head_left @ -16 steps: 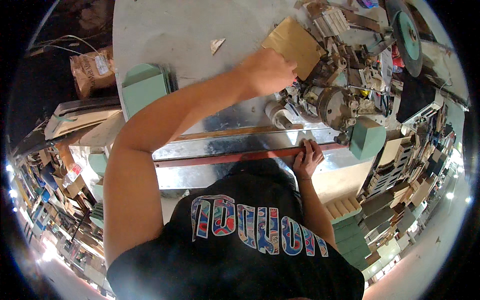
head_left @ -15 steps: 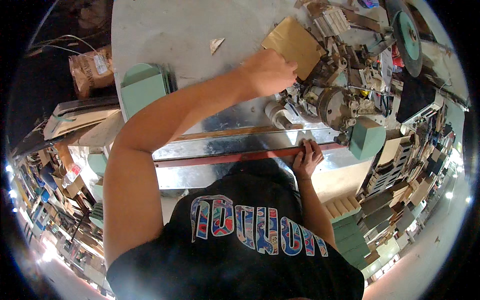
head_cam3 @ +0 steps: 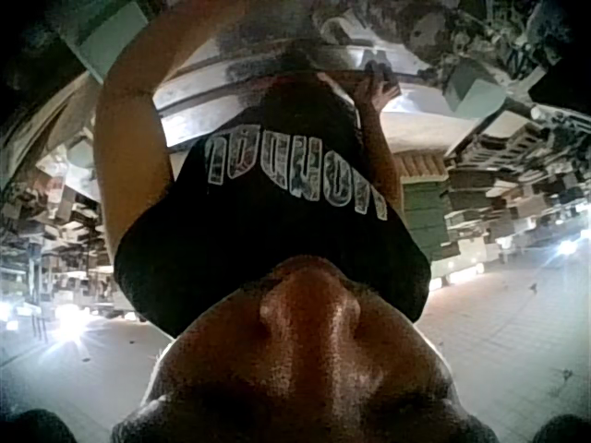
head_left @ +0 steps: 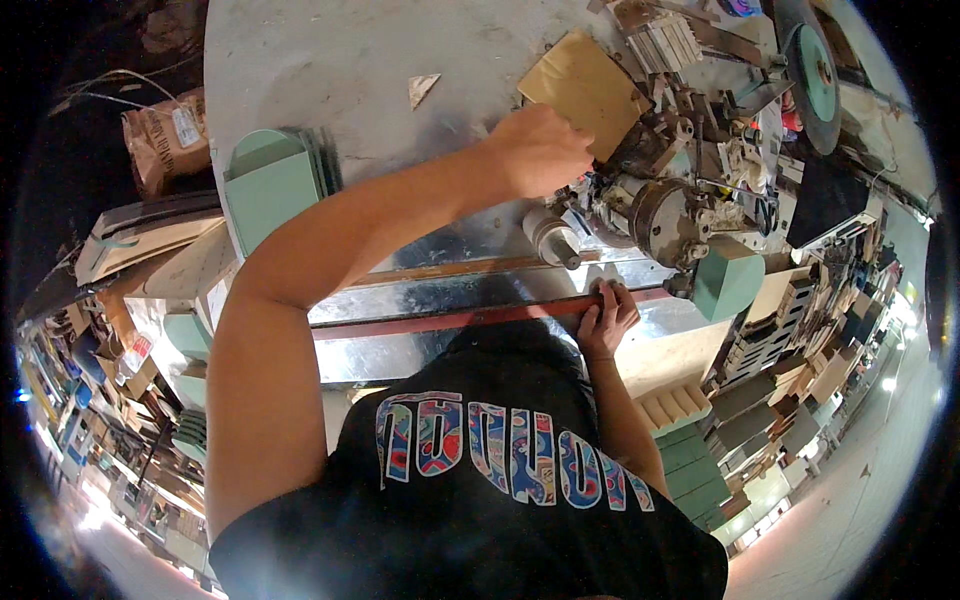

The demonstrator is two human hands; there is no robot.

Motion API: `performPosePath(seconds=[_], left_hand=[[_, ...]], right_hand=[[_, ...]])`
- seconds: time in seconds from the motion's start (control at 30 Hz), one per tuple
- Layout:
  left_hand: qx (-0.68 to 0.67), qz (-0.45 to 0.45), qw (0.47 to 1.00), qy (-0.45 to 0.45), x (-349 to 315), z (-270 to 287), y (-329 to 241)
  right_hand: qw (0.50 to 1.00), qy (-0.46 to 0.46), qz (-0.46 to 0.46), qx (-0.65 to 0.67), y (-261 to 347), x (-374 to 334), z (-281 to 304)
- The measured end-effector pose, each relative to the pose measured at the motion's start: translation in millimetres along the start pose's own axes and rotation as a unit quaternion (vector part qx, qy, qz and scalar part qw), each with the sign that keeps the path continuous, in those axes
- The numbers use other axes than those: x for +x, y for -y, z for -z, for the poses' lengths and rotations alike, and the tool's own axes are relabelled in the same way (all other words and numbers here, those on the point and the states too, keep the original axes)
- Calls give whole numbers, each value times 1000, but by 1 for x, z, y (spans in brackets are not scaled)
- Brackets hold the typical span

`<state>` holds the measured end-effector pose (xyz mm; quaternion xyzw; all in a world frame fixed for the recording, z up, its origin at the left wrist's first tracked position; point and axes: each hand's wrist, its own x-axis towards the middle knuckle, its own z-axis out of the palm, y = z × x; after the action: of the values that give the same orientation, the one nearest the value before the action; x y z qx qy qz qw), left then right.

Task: The person holds several green-surfaced wooden furniture components at a workbench, turning them over to inspect the edges. The person then uses a hand tool to trim or finish the edge of a component on the table.

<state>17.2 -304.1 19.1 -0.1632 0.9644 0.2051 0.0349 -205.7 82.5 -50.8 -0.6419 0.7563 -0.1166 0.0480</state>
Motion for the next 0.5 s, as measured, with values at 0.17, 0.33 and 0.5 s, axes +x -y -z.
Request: performPosePath(seconds=[0.17, 0.33, 0.5], left_hand=[[-10, -14, 1000, -11, -2, -6, 6], [-21, -8, 999, -33, -2, -13, 10], [-22, -9, 1000, -19, 1, -13, 12]], right_hand=[[1000, -2, -2, 8, -1, 1, -2], [1000, -1, -11, 21, 1, 1, -1], [1000, 1, -8, 12, -1, -1, -2]])
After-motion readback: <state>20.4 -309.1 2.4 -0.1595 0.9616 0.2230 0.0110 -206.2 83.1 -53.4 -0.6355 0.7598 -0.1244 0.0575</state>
